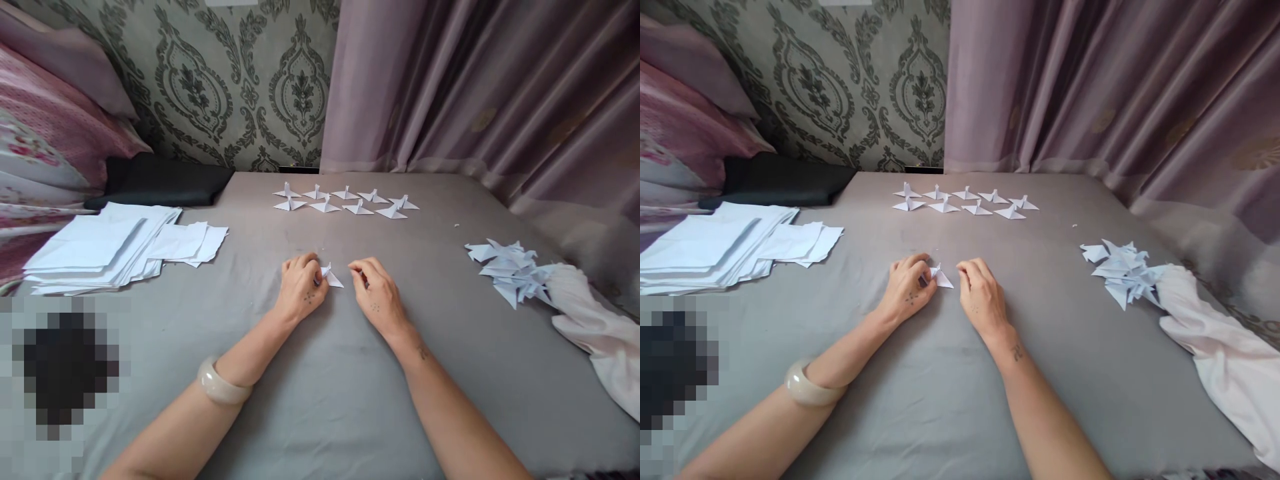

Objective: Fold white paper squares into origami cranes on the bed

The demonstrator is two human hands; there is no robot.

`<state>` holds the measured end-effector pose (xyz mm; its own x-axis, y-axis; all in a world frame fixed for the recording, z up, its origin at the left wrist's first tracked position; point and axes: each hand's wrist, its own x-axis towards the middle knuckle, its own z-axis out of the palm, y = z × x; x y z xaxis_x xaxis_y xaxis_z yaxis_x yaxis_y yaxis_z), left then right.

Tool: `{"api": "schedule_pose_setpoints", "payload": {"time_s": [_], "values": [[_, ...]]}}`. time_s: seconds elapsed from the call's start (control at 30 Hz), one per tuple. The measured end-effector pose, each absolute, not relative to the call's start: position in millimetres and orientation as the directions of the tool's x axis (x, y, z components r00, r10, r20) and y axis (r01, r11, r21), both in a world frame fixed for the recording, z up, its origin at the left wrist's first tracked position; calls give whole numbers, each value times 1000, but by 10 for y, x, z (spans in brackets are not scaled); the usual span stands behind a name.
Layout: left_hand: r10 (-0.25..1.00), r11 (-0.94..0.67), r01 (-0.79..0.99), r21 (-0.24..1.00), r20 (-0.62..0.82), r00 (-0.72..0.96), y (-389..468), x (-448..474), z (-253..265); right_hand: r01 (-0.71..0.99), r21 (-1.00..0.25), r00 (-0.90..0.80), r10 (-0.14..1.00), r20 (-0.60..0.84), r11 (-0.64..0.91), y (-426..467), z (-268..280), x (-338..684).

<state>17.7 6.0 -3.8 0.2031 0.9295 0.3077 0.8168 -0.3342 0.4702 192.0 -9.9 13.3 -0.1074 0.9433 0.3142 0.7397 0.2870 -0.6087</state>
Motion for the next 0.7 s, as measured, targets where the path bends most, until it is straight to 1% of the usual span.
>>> {"api": "schedule_pose_setpoints", "payload": {"time_s": [0.13,0.23,0.37,0.5,0.57,0.6,0.7], "values": [[935,-340,815,470,262,238,17,157,-12,763,-569,-168,945,281,305,-160,123,1890],[953,-298,788,539,216,213,-44,193,17,770,-564,-176,949,262,299,-176,102,1876],[984,-170,700,694,88,152,-155,313,102,756,-598,-162,962,221,265,-167,59,1880],[997,-41,671,740,-16,78,-199,367,171,768,-596,-153,970,186,236,-121,10,1894],[999,-37,662,748,7,48,-163,339,164,753,-613,-160,971,178,237,-85,-8,1899],[997,-76,656,751,54,53,-133,317,150,736,-630,-171,969,179,246,-66,-15,1900],[961,-274,636,722,227,158,-29,251,88,675,-672,-235,952,196,305,-15,-24,1889]]}}
